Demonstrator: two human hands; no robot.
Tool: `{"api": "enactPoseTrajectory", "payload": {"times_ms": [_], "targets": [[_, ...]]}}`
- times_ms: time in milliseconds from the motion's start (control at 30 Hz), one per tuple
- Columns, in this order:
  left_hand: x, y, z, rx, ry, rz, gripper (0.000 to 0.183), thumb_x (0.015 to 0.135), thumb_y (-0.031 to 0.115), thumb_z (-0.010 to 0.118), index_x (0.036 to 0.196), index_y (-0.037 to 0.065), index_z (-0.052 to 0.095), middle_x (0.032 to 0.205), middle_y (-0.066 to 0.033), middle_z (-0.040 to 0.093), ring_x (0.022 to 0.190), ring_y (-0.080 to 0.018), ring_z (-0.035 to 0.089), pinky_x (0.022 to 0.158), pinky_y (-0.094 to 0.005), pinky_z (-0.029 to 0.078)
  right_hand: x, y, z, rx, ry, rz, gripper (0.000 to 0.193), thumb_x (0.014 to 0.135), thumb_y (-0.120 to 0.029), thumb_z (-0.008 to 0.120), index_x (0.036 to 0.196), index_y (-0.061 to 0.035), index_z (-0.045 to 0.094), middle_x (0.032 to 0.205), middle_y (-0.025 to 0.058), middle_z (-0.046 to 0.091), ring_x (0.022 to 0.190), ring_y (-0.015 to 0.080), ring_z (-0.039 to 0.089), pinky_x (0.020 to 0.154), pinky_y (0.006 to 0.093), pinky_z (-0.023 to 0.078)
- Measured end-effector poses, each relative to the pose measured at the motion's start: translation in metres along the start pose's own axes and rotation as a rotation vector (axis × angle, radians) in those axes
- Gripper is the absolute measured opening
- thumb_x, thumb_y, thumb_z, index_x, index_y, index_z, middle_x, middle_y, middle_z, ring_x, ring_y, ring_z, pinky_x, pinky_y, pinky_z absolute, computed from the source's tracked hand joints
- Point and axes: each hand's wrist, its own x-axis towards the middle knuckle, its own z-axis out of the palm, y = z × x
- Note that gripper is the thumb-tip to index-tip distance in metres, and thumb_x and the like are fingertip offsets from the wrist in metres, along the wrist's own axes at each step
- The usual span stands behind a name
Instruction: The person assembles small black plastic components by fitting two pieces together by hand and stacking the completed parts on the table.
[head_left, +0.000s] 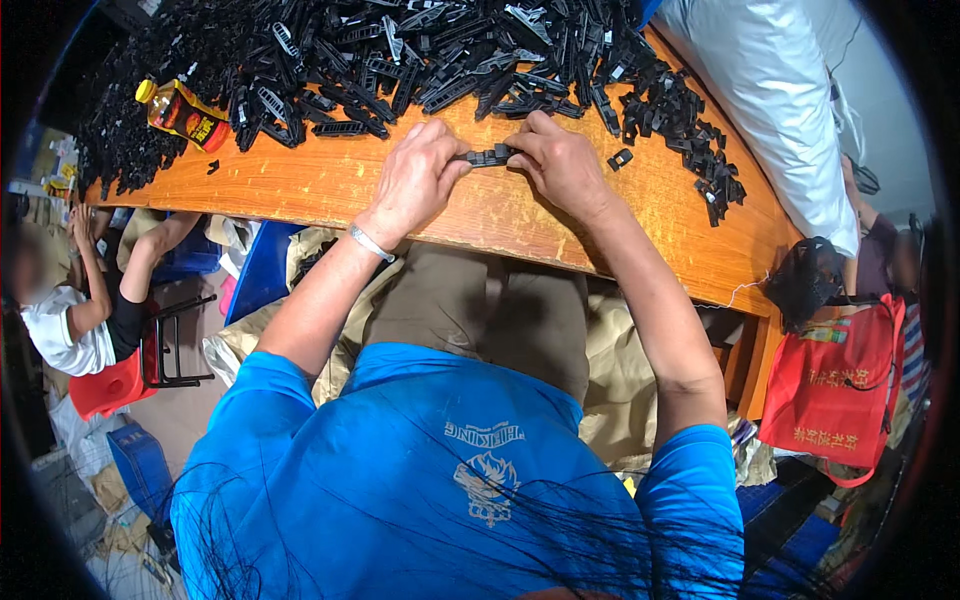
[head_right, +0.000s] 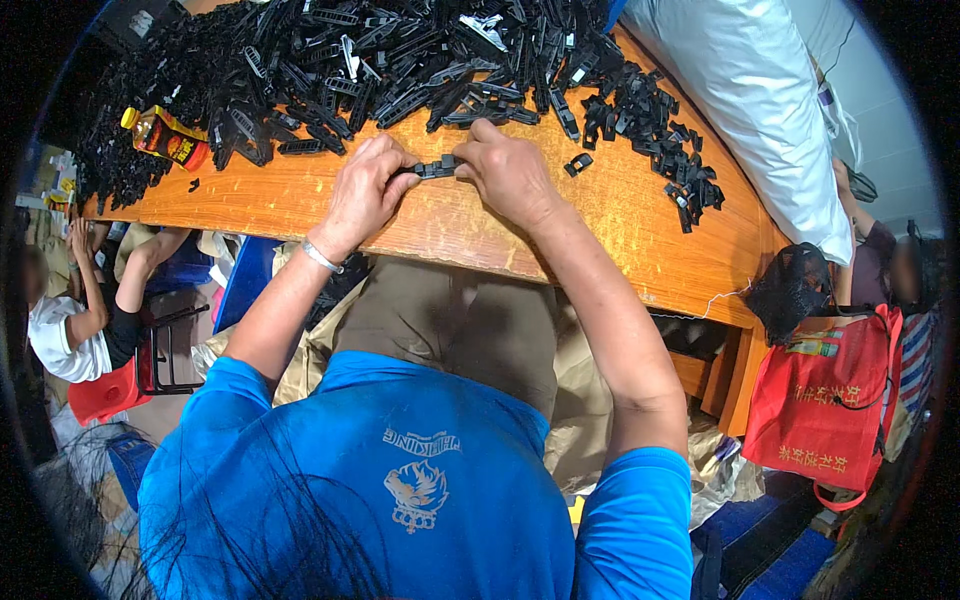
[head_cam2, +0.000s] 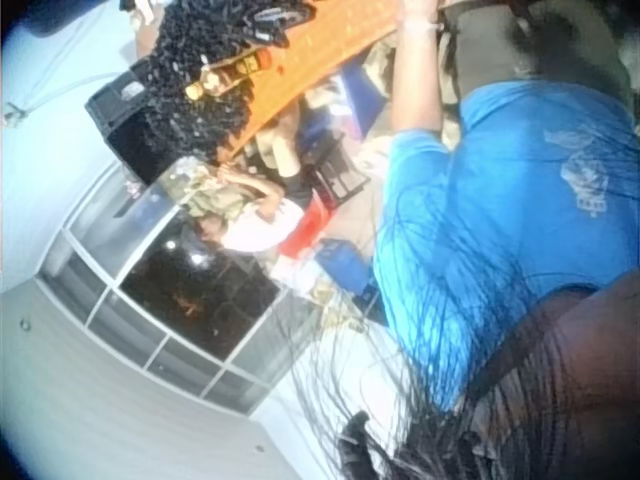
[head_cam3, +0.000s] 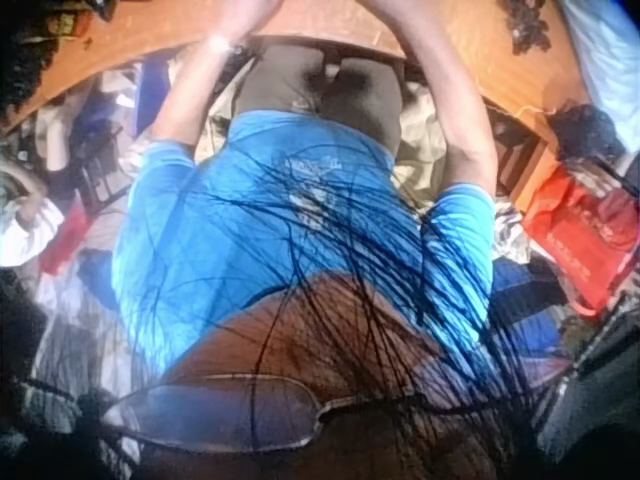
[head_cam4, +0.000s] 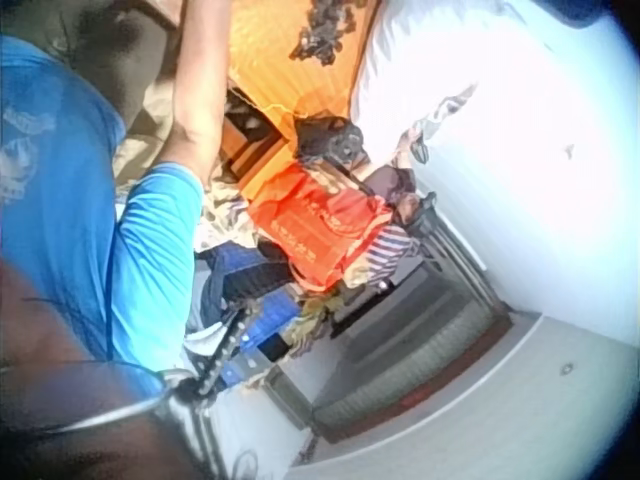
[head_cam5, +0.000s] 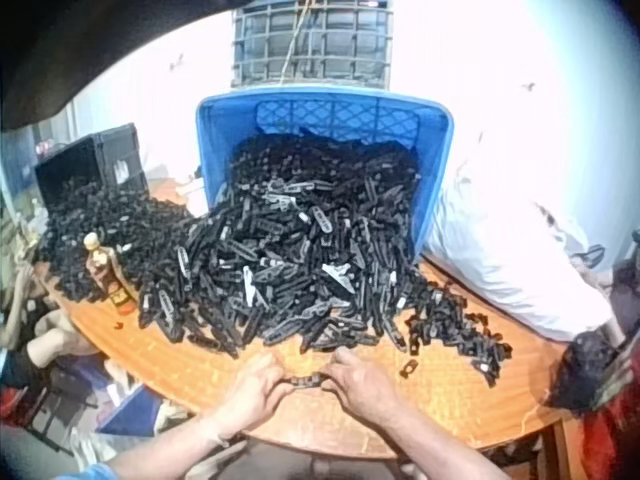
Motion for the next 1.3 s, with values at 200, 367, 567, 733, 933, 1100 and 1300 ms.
{"api": "enactPoseTrajectory", "payload": {"times_ms": [200,367,567,733,933,1100,1300], "targets": [[-0.003,-0.003,0.000,0.016,0.010,0.015,0.017,0.088,0.008,0.080,0.101,0.001,0.072,0.097,-0.0159,0.064,0.097,-0.0387,0.065,0.085,-0.0460,0.053,0.004,-0.016,0.030,-0.063,0.032,-0.052,0.021,0.089,-0.025,0.082,0.101,-0.0078,0.076,0.095,0.0102,0.064,0.081,0.0352,0.071,0.069,0.0450,0.057],[-0.031,-0.037,-0.085,0.130,-0.378,-0.088,0.022,0.089,0.006,0.080,0.109,0.000,0.073,0.100,-0.0144,0.067,0.095,-0.0329,0.070,0.085,-0.0430,0.055,-0.026,-0.021,0.010,0.094,0.023,0.015,0.015,0.092,-0.024,0.080,0.104,-0.0134,0.080,0.100,0.0065,0.071,0.088,0.0318,0.073,0.074,0.0429,0.059],[-0.017,-0.032,-0.105,-0.129,-0.182,-0.332,0.028,0.097,0.011,0.074,0.124,0.002,0.073,0.110,-0.0123,0.074,0.099,-0.0244,0.074,0.089,-0.0377,0.059,-0.075,0.031,-0.065,-0.250,0.211,0.296,0.015,0.092,-0.009,0.075,0.107,-0.0096,0.079,0.102,0.0108,0.069,0.099,0.0325,0.071,0.083,0.0442,0.059],[0.059,0.020,-0.007,0.091,-0.091,-0.171,0.038,0.100,0.030,0.072,0.135,0.017,0.071,0.097,-0.0180,0.077,0.091,-0.0391,0.074,0.081,-0.0486,0.057,-0.076,0.051,-0.068,-0.381,0.051,0.313,0.024,0.089,-0.009,0.077,0.113,-0.0089,0.078,0.104,0.0115,0.068,0.105,0.0338,0.070,0.086,0.0451,0.058],[0.086,0.039,0.035,0.186,-0.179,-0.273,0.033,0.100,0.037,0.071,0.125,0.015,0.072,0.096,-0.0210,0.077,0.092,-0.0428,0.074,0.082,-0.0535,0.057,-0.077,0.047,-0.069,-0.399,0.011,0.278,0.017,0.092,-0.017,0.079,0.106,-0.0093,0.076,0.102,0.0151,0.068,0.101,0.0367,0.071,0.083,0.0486,0.058],[0.075,0.042,0.042,0.148,-0.088,-0.262,0.034,0.097,0.042,0.075,0.116,0.013,0.071,0.098,-0.0188,0.077,0.094,-0.0415,0.074,0.082,-0.0535,0.057,-0.084,0.019,-0.065,-0.274,0.009,0.287,0.015,0.099,-0.022,0.072,0.109,-0.0117,0.074,0.098,0.0192,0.066,0.083,0.0420,0.071,0.074,0.0511,0.058],[0.064,0.051,0.037,0.196,-0.083,-0.255,0.033,0.093,0.032,0.079,0.112,0.010,0.063,0.103,-0.0189,0.074,0.095,-0.0422,0.073,0.081,-0.0539,0.056,-0.090,0.021,-0.059,-0.232,-0.035,0.244,0.015,0.100,-0.018,0.069,0.106,-0.0046,0.068,0.098,0.0228,0.068,0.085,0.0430,0.072,0.072,0.0510,0.057]]}}
